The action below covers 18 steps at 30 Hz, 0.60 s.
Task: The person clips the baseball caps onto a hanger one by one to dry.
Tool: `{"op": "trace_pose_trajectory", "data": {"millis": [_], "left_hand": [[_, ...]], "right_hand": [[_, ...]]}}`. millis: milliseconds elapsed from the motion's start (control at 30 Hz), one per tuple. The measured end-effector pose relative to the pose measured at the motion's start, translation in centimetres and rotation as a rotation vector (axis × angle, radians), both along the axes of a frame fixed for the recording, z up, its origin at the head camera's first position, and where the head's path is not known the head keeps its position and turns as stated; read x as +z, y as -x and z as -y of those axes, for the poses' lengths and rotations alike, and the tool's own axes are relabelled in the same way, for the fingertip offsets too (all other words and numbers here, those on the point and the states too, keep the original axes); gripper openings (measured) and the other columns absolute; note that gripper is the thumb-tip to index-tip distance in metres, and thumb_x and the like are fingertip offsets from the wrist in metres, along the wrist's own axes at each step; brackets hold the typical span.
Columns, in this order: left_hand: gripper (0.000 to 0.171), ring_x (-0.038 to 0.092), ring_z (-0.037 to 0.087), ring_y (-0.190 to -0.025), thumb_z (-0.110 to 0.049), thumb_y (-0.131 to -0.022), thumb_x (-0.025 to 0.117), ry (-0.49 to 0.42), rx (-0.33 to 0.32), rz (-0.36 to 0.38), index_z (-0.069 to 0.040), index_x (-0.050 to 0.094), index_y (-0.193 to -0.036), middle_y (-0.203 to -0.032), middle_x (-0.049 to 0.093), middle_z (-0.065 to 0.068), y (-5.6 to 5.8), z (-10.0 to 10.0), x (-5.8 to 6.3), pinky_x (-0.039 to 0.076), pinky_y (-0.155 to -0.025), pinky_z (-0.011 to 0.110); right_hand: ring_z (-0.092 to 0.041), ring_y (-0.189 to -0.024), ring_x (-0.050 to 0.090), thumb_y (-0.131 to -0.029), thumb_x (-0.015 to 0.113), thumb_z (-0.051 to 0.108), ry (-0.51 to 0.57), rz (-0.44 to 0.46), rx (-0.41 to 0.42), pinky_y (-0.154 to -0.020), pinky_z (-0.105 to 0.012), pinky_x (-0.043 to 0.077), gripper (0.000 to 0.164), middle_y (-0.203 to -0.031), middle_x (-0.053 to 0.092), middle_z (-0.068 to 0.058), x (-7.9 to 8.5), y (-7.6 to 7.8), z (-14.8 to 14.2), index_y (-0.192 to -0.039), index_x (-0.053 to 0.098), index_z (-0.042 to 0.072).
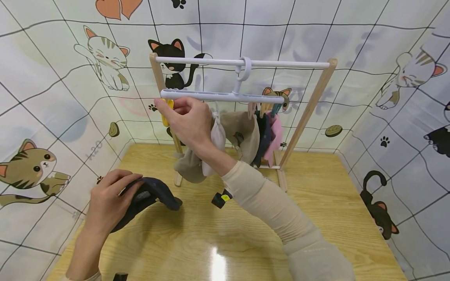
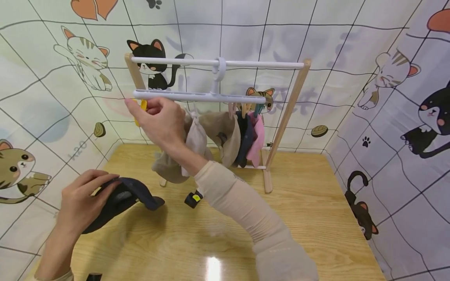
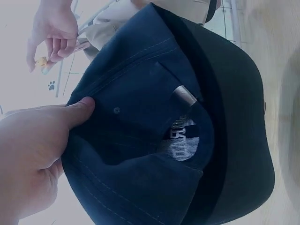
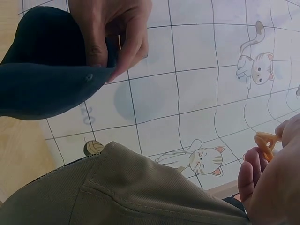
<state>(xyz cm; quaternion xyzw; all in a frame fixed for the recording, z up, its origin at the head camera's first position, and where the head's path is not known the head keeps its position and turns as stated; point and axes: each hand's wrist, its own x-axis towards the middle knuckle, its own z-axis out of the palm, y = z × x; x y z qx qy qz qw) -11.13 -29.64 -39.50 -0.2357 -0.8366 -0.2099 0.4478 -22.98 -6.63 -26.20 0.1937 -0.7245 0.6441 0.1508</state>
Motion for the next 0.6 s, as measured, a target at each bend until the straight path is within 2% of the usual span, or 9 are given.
{"op": "trace_pose_trajectory", "data": {"millis": [100,233,333,400,433,500,533,600], "left_hand": [[0.054,0.073,0.03,-0.085,-0.042,-0.118,0.058,0.039,-0.041,0.036,0.0,0.087,-0.104,-0.097,0.078,0.014,0.1,-0.4,0.1,0.054,-0.076,0.03],[0.054,0.072,0.03,-0.089,-0.039,-0.12,0.05,0.086,-0.091,0.09,-0.001,0.087,-0.109,-0.102,0.078,0.012,0.1,-0.8,0.2,0.055,-0.077,0.033],[0.055,0.072,0.029,-0.093,-0.036,-0.121,0.045,0.132,-0.106,0.097,-0.003,0.087,-0.111,-0.106,0.078,0.012,0.3,-1.1,0.3,0.057,-0.076,0.035],[0.048,0.072,0.029,-0.095,-0.03,-0.121,0.047,0.16,-0.112,0.096,-0.003,0.086,-0.112,-0.108,0.078,0.012,0.4,-1.4,0.4,0.058,-0.076,0.036],[0.038,0.072,0.028,-0.095,-0.023,-0.119,0.054,0.168,-0.114,0.1,-0.003,0.086,-0.112,-0.109,0.077,0.012,0.4,-1.5,0.4,0.058,-0.077,0.037],[0.015,0.073,0.029,-0.096,-0.005,-0.11,0.071,0.185,-0.115,0.097,-0.003,0.086,-0.112,-0.11,0.077,0.013,0.5,-1.8,0.7,0.059,-0.077,0.038],[0.013,0.073,0.029,-0.096,0.004,-0.103,0.078,0.192,-0.112,0.101,-0.003,0.085,-0.111,-0.11,0.077,0.013,0.5,-1.9,0.8,0.059,-0.078,0.039],[0.033,0.073,0.028,-0.097,0.016,-0.084,0.089,0.206,-0.1,0.114,-0.004,0.085,-0.11,-0.111,0.076,0.013,0.5,-2.2,1.1,0.061,-0.079,0.04]], "right_hand": [[-0.01,-0.079,0.073,-0.1,0.084,0.045,-0.013,0.001,0.008,-0.072,-0.024,0.057,0.035,-0.088,0.08,-0.001,-0.1,-0.1,-0.2,-0.102,0.077,0.01],[-0.011,-0.08,0.072,-0.101,0.082,0.045,-0.036,-0.001,0.008,-0.073,-0.024,0.056,0.033,-0.088,0.08,0.0,-0.3,-0.1,-0.6,-0.101,0.077,0.012],[-0.013,-0.079,0.073,-0.101,0.082,0.042,-0.034,-0.009,0.013,-0.072,-0.026,0.055,0.03,-0.087,0.08,0.0,-0.4,0.0,-0.8,-0.097,0.078,0.012],[-0.014,-0.078,0.073,-0.1,0.083,0.04,-0.033,-0.011,0.022,-0.071,-0.027,0.054,0.029,-0.086,0.08,-0.001,-0.6,0.1,-1.1,-0.095,0.077,0.012],[-0.015,-0.078,0.072,-0.101,0.083,0.039,-0.037,-0.009,0.027,-0.071,-0.027,0.054,0.028,-0.086,0.08,0.0,-0.6,0.1,-1.2,-0.095,0.077,0.012],[-0.016,-0.078,0.072,-0.1,0.083,0.038,-0.049,-0.009,0.032,-0.071,-0.027,0.053,0.027,-0.086,0.08,0.0,-0.8,0.3,-1.5,-0.094,0.078,0.012],[-0.016,-0.078,0.072,-0.1,0.083,0.038,-0.06,-0.006,0.035,-0.07,-0.027,0.053,0.027,-0.086,0.08,0.0,-0.9,0.3,-1.7,-0.093,0.078,0.012],[-0.015,-0.078,0.071,-0.1,0.083,0.038,-0.081,0.0,0.04,-0.071,-0.028,0.053,0.026,-0.086,0.08,0.001,-1.0,0.5,-2.0,-0.093,0.079,0.013]]}}
